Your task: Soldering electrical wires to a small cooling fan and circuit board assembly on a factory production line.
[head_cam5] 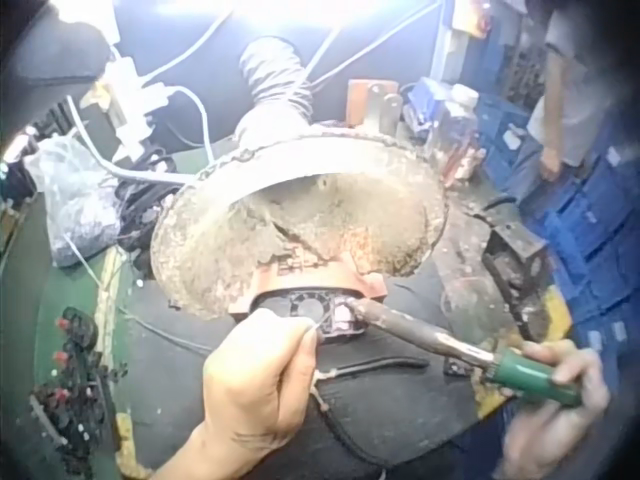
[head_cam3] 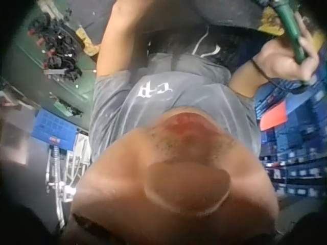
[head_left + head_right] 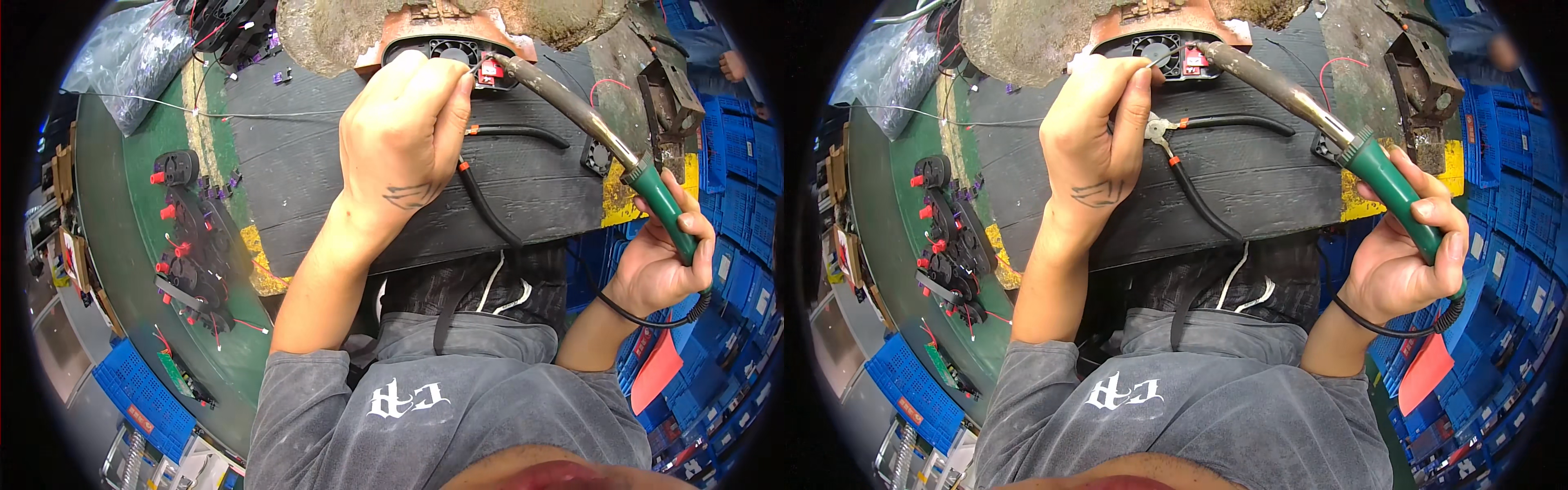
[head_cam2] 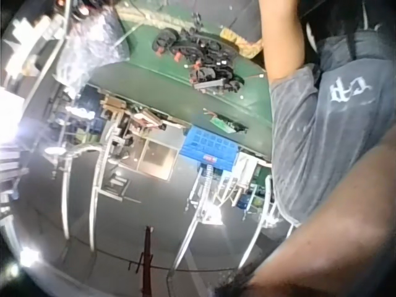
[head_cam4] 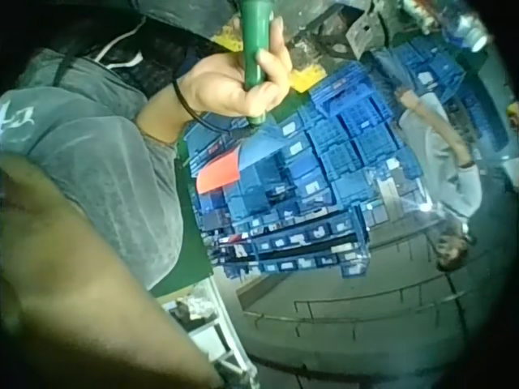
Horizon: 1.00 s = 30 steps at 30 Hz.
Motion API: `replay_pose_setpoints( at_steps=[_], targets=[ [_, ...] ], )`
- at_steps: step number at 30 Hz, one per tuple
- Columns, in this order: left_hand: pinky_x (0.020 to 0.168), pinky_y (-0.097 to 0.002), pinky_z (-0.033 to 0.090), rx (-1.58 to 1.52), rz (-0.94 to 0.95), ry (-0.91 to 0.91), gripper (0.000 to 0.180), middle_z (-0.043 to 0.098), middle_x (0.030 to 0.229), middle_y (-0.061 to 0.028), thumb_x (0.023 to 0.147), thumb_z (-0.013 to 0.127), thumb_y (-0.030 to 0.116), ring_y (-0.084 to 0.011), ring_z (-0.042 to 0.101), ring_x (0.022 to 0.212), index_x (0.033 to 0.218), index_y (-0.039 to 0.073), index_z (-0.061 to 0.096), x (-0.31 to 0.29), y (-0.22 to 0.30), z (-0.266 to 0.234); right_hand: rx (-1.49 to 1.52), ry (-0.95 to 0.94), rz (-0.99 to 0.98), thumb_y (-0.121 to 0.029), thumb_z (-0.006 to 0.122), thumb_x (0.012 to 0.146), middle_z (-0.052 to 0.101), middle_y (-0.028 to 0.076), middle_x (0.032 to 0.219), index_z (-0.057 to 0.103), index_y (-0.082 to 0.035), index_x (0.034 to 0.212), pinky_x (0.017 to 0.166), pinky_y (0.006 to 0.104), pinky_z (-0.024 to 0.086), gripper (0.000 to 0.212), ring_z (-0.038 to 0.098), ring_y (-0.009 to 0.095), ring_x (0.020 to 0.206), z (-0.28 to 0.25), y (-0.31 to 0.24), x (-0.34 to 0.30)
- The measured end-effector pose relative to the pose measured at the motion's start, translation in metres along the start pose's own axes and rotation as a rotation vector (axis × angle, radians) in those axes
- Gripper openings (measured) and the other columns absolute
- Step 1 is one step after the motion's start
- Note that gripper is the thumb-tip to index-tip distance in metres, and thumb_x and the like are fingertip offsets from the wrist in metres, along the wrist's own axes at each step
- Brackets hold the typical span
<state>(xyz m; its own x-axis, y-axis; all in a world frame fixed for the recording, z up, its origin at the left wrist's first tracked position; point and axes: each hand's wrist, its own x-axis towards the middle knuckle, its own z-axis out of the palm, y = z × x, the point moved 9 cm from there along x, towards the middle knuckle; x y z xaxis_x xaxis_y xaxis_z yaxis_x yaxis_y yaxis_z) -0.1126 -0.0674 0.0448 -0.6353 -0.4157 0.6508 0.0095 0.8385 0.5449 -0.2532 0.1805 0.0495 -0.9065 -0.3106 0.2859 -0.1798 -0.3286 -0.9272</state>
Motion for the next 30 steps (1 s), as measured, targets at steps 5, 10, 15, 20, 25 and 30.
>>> replay_pose_setpoints(
  at_steps=[5,10,15,20,25,30],
  targets=[
    [0.053,-0.0344,0.041,-0.002,-0.001,0.014,0.005,0.049,0.064,-0.0087,0.079,0.062,0.005,-0.0257,0.051,0.058,0.079,0.005,0.057,-0.001,-0.001,-0.001,0.002,0.011,-0.012,-0.033,0.034,0.088,0.06,0.029,0.1,0.058,-0.003,0.083,0.065,0.0444,0.055,0.039,0.061,0.041,0.092,-0.003,-0.001,-0.001],
    [0.053,-0.0343,0.042,0.006,0.009,0.02,0.004,0.049,0.064,-0.0087,0.079,0.062,0.005,-0.0256,0.051,0.058,0.081,0.004,0.058,0.0,-0.001,0.0,-0.003,0.023,-0.019,-0.033,0.034,0.088,0.06,0.029,0.099,0.058,-0.003,0.083,0.065,0.0442,0.055,0.039,0.06,0.042,0.092,-0.006,-0.002,0.0],
    [0.054,-0.0342,0.042,-0.004,0.012,0.032,0.005,0.05,0.066,-0.0091,0.079,0.062,0.005,-0.026,0.051,0.059,0.082,0.004,0.059,0.0,0.001,-0.001,-0.02,0.007,-0.034,-0.033,0.034,0.088,0.06,0.03,0.099,0.058,-0.003,0.083,0.065,0.0447,0.056,0.039,0.061,0.042,0.091,-0.005,-0.006,0.0],
    [0.054,-0.0341,0.043,0.003,0.024,0.039,0.006,0.052,0.067,-0.0098,0.079,0.062,0.005,-0.0264,0.052,0.059,0.084,0.003,0.059,-0.001,0.0,-0.004,-0.046,0.001,-0.046,-0.033,0.034,0.087,0.06,0.031,0.098,0.058,-0.002,0.082,0.064,0.044,0.056,0.039,0.061,0.041,0.091,-0.004,-0.01,-0.001],
    [0.054,-0.0345,0.043,-0.036,0.011,0.046,0.006,0.051,0.066,-0.0098,0.079,0.062,0.006,-0.0266,0.052,0.059,0.083,0.004,0.059,-0.001,0.001,-0.003,-0.04,-0.006,-0.067,-0.032,0.035,0.086,0.06,0.031,0.099,0.058,-0.002,0.083,0.064,0.0443,0.056,0.039,0.061,0.041,0.092,-0.004,-0.016,0.0],
    [0.053,-0.0347,0.041,-0.034,0.022,0.023,0.005,0.048,0.064,-0.0087,0.078,0.063,0.007,-0.0259,0.05,0.058,0.081,0.005,0.058,-0.003,0.002,0.003,-0.04,-0.053,-0.063,-0.032,0.035,0.086,0.059,0.031,0.1,0.059,-0.002,0.084,0.065,0.0452,0.055,0.039,0.061,0.042,0.091,0.0,-0.015,0.001]
  ],
)
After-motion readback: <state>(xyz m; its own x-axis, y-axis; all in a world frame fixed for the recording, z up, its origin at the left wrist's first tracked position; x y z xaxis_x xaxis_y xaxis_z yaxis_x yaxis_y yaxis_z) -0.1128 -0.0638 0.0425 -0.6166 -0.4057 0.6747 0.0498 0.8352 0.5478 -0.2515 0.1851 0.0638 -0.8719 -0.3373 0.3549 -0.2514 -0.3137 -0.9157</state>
